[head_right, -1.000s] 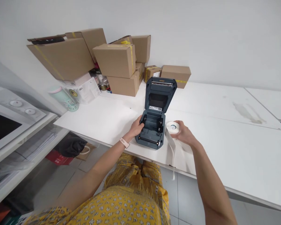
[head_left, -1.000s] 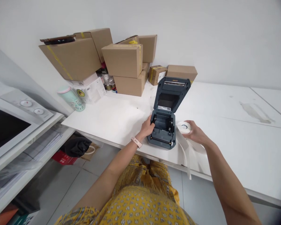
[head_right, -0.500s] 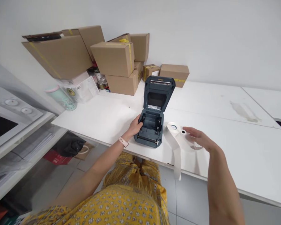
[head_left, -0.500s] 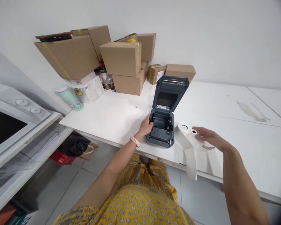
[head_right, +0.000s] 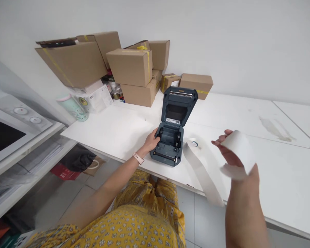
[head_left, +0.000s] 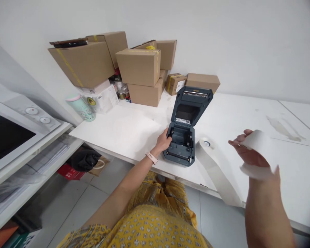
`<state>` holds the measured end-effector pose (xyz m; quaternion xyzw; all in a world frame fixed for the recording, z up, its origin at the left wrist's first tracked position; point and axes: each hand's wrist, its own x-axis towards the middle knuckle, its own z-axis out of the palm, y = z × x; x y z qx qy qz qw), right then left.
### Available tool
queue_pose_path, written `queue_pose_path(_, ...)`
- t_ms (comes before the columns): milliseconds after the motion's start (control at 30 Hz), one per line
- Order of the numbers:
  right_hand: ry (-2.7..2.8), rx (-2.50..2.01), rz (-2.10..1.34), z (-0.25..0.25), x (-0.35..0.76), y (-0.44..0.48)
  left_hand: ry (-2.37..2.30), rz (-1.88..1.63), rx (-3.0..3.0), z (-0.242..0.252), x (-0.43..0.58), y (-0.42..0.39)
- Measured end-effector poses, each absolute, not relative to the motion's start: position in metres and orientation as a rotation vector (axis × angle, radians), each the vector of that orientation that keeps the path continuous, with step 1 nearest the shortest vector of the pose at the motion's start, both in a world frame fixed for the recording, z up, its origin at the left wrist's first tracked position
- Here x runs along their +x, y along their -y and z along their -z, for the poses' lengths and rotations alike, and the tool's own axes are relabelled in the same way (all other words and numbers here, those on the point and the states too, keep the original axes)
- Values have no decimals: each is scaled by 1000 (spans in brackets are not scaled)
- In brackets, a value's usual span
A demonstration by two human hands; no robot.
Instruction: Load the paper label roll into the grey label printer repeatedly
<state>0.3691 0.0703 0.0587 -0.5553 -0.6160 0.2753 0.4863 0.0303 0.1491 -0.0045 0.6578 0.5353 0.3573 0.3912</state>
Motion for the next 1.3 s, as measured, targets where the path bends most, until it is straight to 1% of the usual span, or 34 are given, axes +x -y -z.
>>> queue_pose_path(67, 1599, -1158, -883, -81, 334, -76, -1343, -918, 1670, 5, 30, -149)
queue_pose_path(100, 1776, -1123, -1042, -90, 314, -82, -1334, -921, 1670, 5, 29, -149)
queue_pose_path(133, 1982, -1154, -1125, -98, 294, -89, -1326, -920, 1670, 5, 29, -149)
queue_pose_path(167, 2170, -1195, -1112, -103, 274, -98, -1323, -919, 1668, 5, 29, -148)
queue_pose_path(200, 2328, -1262, -1015, -105, 257, -108, -1323, -921, 1662, 5, 29, -148)
queue_pose_path(267, 2599, -1426, -651, -101, 230, -128, -1320, -935, 1643, 5, 29, -147)
queue_pose_path(333, 2747, -1563, -320, -88, 215, -145, -1319, -948, 1628, 5, 29, -147)
queue_pose_path(367, 2783, -1612, -227, -80, 210, -151, -1320, -948, 1627, 5, 29, -147)
queue_pose_path(567, 2827, -1713, -124, -49, 194, -165, -1343, -933, 1624, 7, 29, -148)
queue_pose_path(933, 2895, -1530, -116, -41, 203, -156, -1244, -958, 1536, 14, 30, -151)
queue_pose_path(1100, 2786, -1501, -79, -37, 202, -126, -1211, -980, 1508, 11, 30, -149)
queue_pose_path(1300, 2477, -1475, 162, -23, 189, -69, -1193, -995, 1506, 8, 30, -146)
